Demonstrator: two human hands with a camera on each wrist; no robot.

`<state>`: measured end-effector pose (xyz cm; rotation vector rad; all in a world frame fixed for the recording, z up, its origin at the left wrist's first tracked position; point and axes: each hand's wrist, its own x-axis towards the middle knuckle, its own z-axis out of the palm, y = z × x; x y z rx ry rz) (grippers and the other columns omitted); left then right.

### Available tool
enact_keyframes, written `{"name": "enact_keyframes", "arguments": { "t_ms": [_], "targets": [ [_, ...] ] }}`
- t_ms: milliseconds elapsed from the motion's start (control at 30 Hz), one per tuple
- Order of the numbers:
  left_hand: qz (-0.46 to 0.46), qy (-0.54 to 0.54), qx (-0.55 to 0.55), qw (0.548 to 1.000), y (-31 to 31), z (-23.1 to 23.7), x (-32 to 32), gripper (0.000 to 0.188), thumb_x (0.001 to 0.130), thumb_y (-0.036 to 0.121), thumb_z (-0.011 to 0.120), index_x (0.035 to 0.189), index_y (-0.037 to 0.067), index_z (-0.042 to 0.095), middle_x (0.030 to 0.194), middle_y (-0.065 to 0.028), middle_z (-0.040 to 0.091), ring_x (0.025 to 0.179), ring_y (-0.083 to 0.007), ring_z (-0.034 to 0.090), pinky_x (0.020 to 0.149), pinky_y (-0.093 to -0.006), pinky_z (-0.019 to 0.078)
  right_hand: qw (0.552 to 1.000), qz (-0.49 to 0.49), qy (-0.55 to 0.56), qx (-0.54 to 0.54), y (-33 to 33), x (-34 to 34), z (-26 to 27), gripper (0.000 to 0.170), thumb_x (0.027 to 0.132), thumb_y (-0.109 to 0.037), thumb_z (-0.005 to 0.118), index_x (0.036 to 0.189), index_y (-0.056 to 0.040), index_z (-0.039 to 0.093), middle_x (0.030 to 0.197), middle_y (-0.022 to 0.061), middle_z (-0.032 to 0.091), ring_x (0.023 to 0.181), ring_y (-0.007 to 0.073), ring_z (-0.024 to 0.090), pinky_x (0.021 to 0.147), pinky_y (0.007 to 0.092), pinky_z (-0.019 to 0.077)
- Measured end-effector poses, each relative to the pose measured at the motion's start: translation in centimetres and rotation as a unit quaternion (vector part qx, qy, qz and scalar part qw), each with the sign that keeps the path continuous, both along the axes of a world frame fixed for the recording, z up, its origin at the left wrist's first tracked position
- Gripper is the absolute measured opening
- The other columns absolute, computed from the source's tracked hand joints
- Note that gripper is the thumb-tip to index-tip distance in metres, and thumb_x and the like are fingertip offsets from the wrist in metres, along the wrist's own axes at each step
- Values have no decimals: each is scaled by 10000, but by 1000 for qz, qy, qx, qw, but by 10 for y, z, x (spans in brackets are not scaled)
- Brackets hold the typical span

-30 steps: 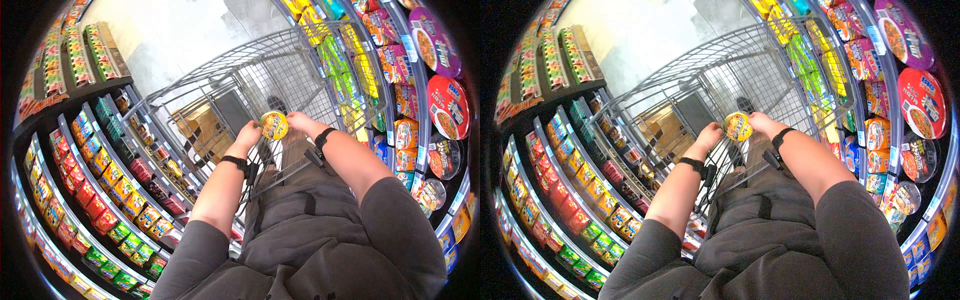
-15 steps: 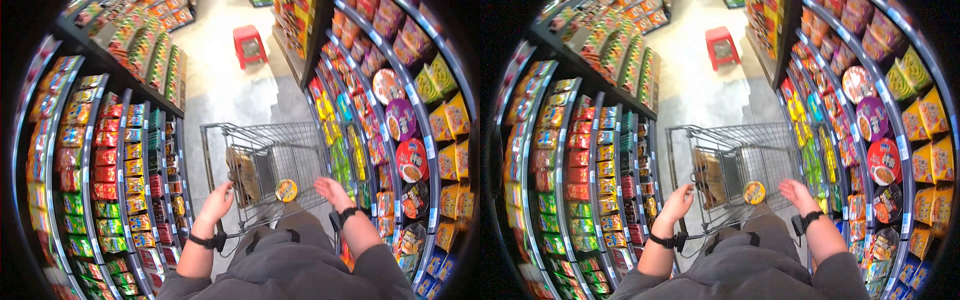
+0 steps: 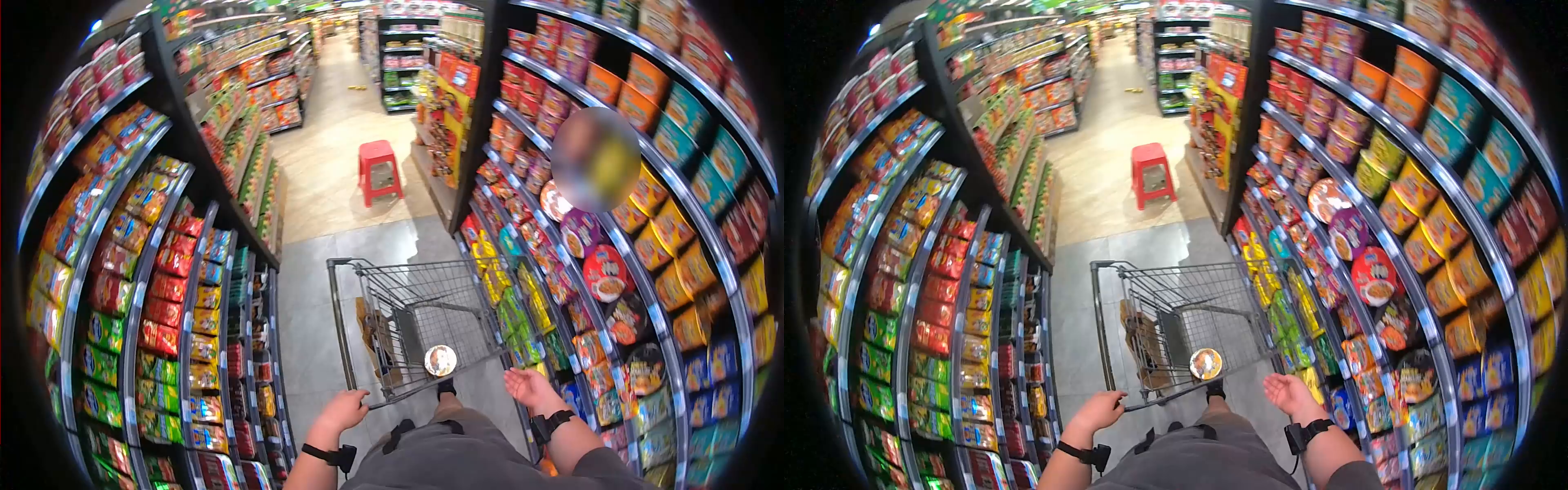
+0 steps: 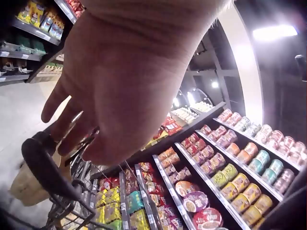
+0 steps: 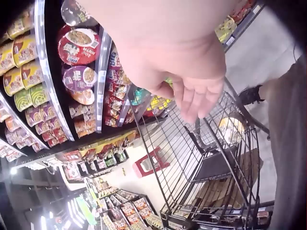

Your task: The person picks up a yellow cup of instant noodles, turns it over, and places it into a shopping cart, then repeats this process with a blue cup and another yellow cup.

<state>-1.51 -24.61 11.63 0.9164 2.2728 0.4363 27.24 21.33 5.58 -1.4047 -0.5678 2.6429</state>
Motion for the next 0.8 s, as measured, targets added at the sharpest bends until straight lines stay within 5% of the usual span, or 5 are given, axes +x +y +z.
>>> {"name": "enact_keyframes", "arguments": {
  "t_ms": [433,800],
  "targets": [
    [-158,-28,-116,980,73,4,7,554,966,341,613,1432,49,545,1316,-259,659,1237,-408,622,1042,-483,501,983,-182,-5,5,-64,169,20,251,1008,-187,520,1165,-25,630,1187,131,705,1111,284,670,950,453,540],
    [-337,32,-102,935,244,38,118,527,955,325,631,1394,40,567,1267,-268,676,1184,-426,643,1008,-508,508,941,-334,37,39,-80,352,62,246,1004,-181,537,1172,-46,654,1170,120,718,1098,269,680,951,418,534]
  ]
}}
